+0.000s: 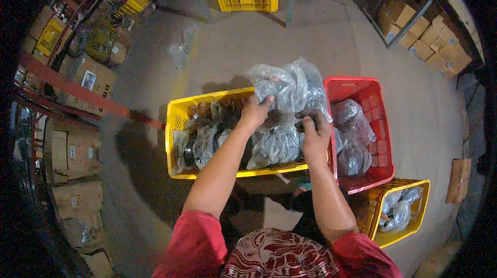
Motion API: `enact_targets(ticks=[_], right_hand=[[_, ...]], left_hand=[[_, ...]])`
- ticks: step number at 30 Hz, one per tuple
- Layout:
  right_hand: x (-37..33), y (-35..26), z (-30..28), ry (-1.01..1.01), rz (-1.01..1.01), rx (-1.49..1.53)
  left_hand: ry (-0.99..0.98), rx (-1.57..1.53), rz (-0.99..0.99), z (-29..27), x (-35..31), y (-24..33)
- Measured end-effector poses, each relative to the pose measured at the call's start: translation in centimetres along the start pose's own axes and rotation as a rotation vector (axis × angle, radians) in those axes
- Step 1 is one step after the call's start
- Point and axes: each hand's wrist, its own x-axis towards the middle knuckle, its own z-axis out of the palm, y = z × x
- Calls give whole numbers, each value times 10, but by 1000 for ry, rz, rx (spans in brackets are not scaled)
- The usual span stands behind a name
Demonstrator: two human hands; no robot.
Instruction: The person transfers bubble-wrapped kitchenware from a red crate into two yellow crates. They handle each item individually, placing them into the yellow crates until the red crate is empty.
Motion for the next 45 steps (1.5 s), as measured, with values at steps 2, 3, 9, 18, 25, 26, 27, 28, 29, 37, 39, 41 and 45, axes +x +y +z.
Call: enact_targets(ticks=[2, 3, 9, 18, 25, 26, 27, 28, 29, 37, 39, 41, 45], right_hand=[[36, 0, 7, 137, -255, -698], [51, 2, 8, 169, -272, -1089], [128, 27, -20, -84, 31, -889], [121, 25, -8, -71, 168, -1084], [110, 21, -14, -112, 129, -1147], [110, 19, -13, -122, 118, -1132], [114, 17, -14, -174, 183, -1070], [113, 17, -14, -214, 200, -1100], [114, 19, -20, -187, 205, -1105], [-10, 147, -186, 484, 98, -646], [-38, 182, -245, 654, 222, -907], [-51, 205, -285, 648, 443, -1045], [-42, 251, -319, 226, 873, -1038]], left_hand=[[-61, -77, 18, -7, 4, 3], [-90, -90, -2, -9, 4, 2], [-181, -205, -69, -4, 14, -3], [-230, -84, 60, 14, 37, -6], [-245, 119, 42, 18, 12, 7], [-170, 91, 99, 17, 9, 8], [-125, 65, 4, 16, 12, 10], [-132, 98, 36, 14, 12, 10], [-193, 77, -75, 13, 14, 11], [-179, -155, -98, -63, -59, 4], [-291, -260, -163, -87, -96, 2], [-323, -249, -182, -91, -128, -4], [-540, -207, -298, -74, -157, -16]])
